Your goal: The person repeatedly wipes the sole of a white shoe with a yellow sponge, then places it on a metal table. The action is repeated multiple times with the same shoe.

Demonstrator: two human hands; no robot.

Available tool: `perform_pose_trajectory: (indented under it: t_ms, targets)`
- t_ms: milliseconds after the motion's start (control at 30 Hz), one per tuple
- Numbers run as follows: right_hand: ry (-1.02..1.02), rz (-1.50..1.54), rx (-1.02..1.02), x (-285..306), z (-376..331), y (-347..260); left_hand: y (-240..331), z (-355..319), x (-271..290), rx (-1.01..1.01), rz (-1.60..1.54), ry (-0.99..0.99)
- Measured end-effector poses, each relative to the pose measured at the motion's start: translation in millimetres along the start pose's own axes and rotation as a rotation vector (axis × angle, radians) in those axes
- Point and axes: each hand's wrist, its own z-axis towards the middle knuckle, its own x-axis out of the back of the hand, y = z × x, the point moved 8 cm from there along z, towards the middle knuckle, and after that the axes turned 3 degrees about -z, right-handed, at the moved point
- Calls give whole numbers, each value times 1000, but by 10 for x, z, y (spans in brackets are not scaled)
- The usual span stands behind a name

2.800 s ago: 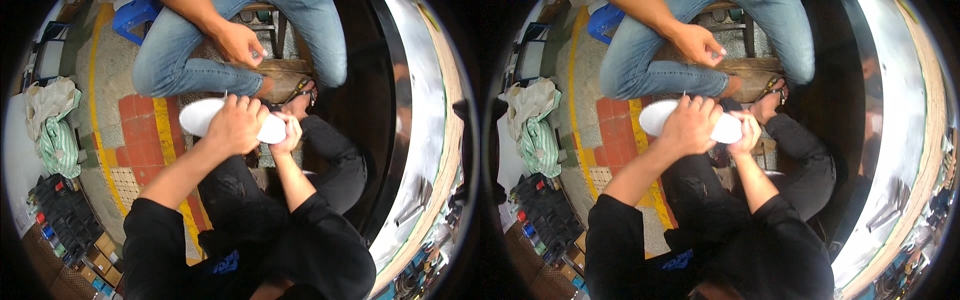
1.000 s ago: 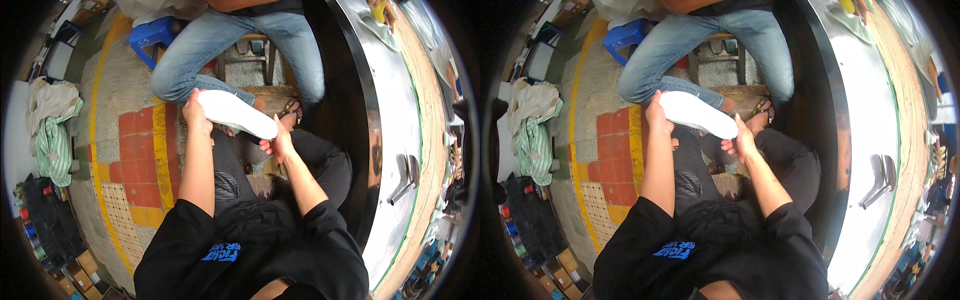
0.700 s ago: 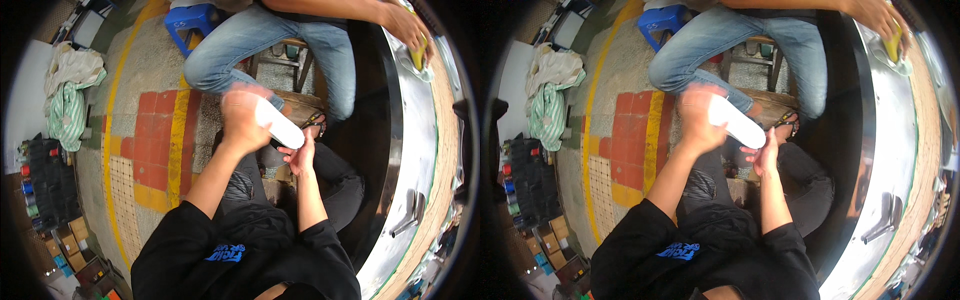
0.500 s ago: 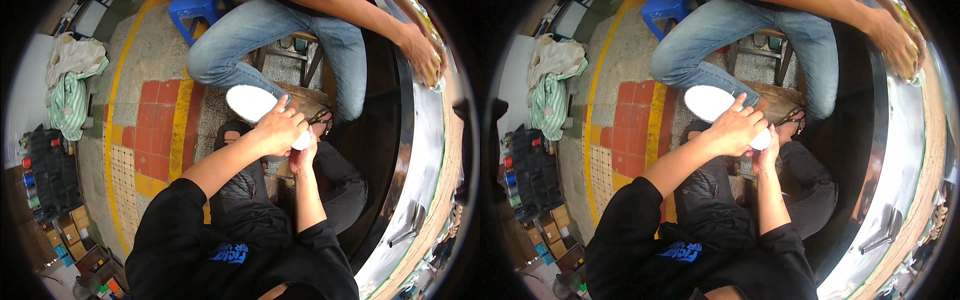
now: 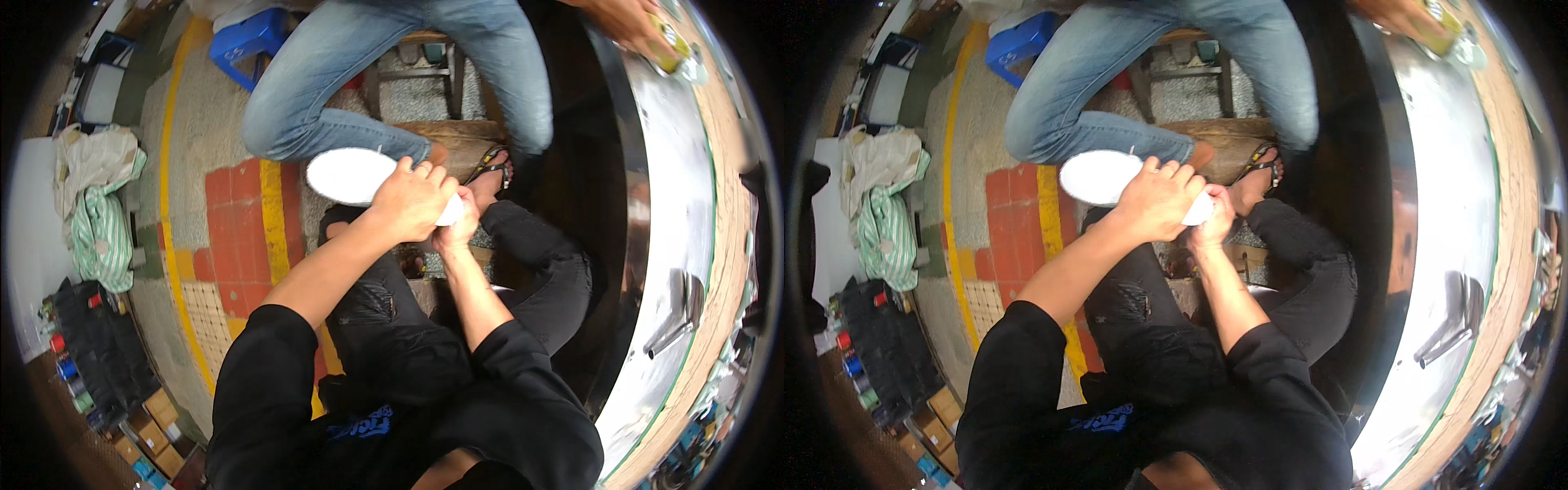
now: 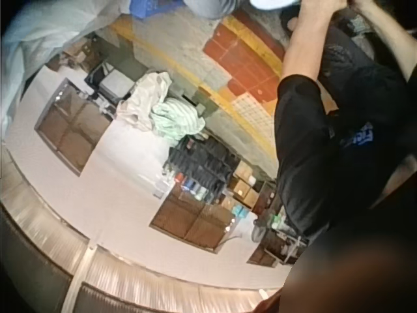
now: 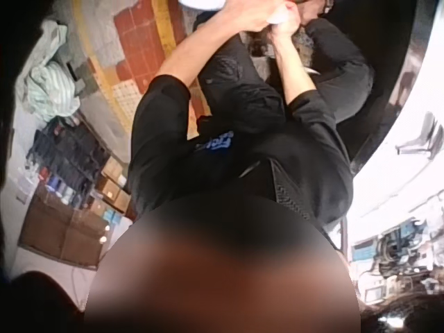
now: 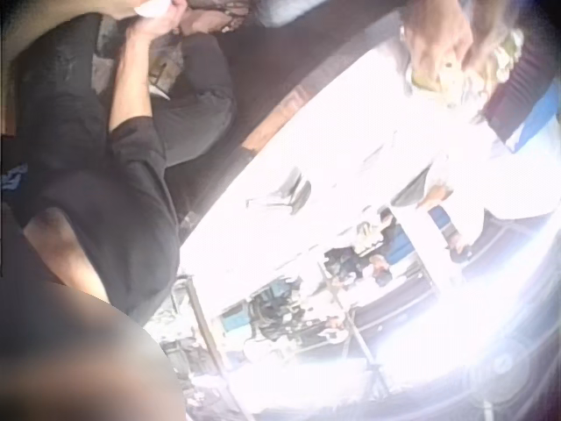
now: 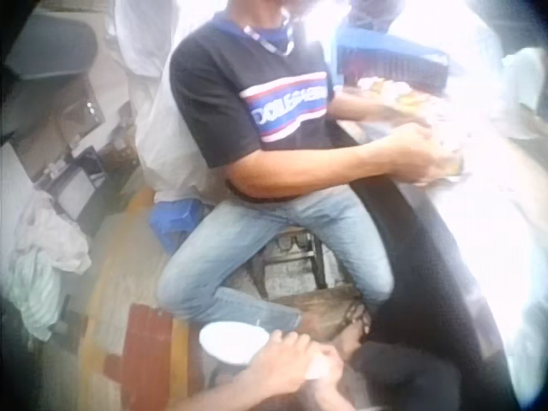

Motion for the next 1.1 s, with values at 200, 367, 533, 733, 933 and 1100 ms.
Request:
perform_pose_trajectory:
  t_ms: [200,367,533,733,933,1100]
  targets:
    - [-79,-335,356,-821,-202,-1083,79,-82,694,7,-113,128]
    - [-290,-767,1010,-1813,-838,-3174,629,-277,2113,-182,-259,1000]
    - [-439,-1342,1690,-2098,-1769,-4542,1479,189,2292,-477,-747,1608]
    - [-481,-2041,1745,-1582,-1785,-4848,2440,779,1737,-556,-823,964]
    - [-193,-2281,1492,-579,-1508,-4733,2246,380,793,-449,-669,523]
    - [-255,-2152,1104,-433,-1368,-4816,860,-512,117,-45,-720,364]
